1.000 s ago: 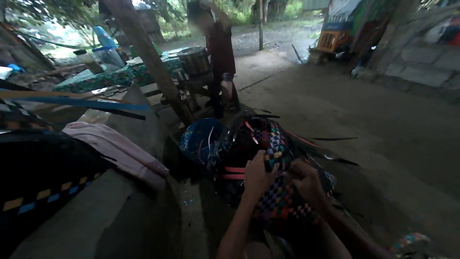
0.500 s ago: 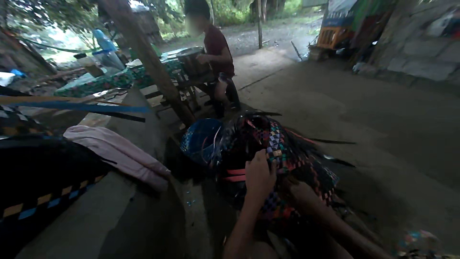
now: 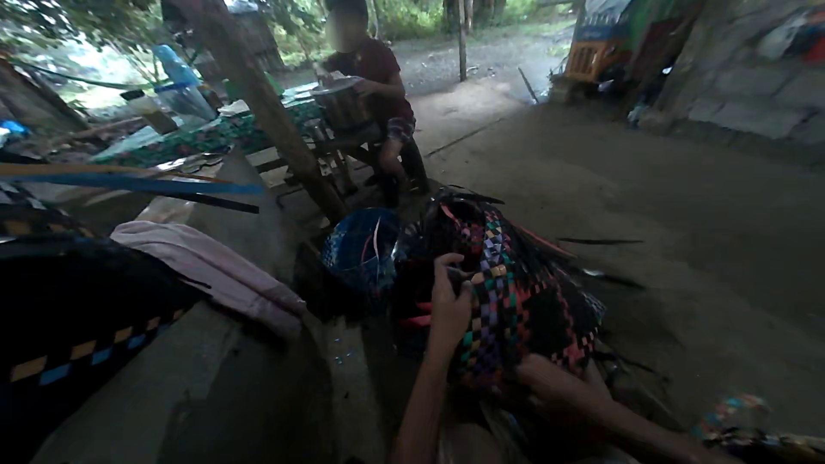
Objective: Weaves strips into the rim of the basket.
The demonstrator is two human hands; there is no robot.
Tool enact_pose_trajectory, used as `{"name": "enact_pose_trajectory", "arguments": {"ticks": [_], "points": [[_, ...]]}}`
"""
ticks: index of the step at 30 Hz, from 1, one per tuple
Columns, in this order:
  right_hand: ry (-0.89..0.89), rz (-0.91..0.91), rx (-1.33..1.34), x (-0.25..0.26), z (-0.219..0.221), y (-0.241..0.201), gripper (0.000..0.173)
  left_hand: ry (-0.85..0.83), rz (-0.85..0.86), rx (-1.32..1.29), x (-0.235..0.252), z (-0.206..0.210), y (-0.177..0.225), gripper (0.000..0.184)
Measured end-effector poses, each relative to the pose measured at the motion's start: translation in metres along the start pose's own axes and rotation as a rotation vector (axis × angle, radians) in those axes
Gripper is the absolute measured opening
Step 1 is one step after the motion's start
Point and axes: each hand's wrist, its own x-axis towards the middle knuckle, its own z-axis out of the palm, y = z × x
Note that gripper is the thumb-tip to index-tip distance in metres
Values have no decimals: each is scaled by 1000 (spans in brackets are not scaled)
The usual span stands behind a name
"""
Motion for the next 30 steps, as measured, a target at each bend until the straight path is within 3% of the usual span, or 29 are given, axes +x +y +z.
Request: {"name": "enact_pose_trajectory", "arguments": {"ticks": [2,4,6,7,9,13,15,18,21,23,25,27,30], "points": [[284,-45,133,11,-10,-3,40,167,121,174,-7,6,-1,36],[403,91,318,23,-30,-12,45,264,278,334,-17,10,-5,24],[532,164,438,39,-45,-11,54,244,402,362,-28,9,-15,17],[558,184,455,45,-50,-10,57,167,386,334,-33,6,-15,16],[499,239,399,53,-61,-11,54,23,373,235,-36,-1,-17,15],[121,290,269,47,-64,-13,38,-38,574,380,-35,-17,-24,15],[102,234,345,31,-56,-12,38,-18,512,404,-33,-21,-25,14],[63,103,541,4,-50,-22,34,-23,141,453,-25,-27,-13,61],[-39,-266,416,-7,-57,-33,26,-190,-162,563,-15,-28,6,67],[43,-379,245,4,-69,-35,16,-283,-124,601,-18,-28,13,55],[155,-241,174,23,-84,-30,18,-302,26,583,-25,-25,14,36],[295,-127,186,43,-97,-22,18,-307,144,510,-32,-21,9,39],[344,10,272,57,-119,-30,20,-264,262,465,-40,-11,4,42]]}}
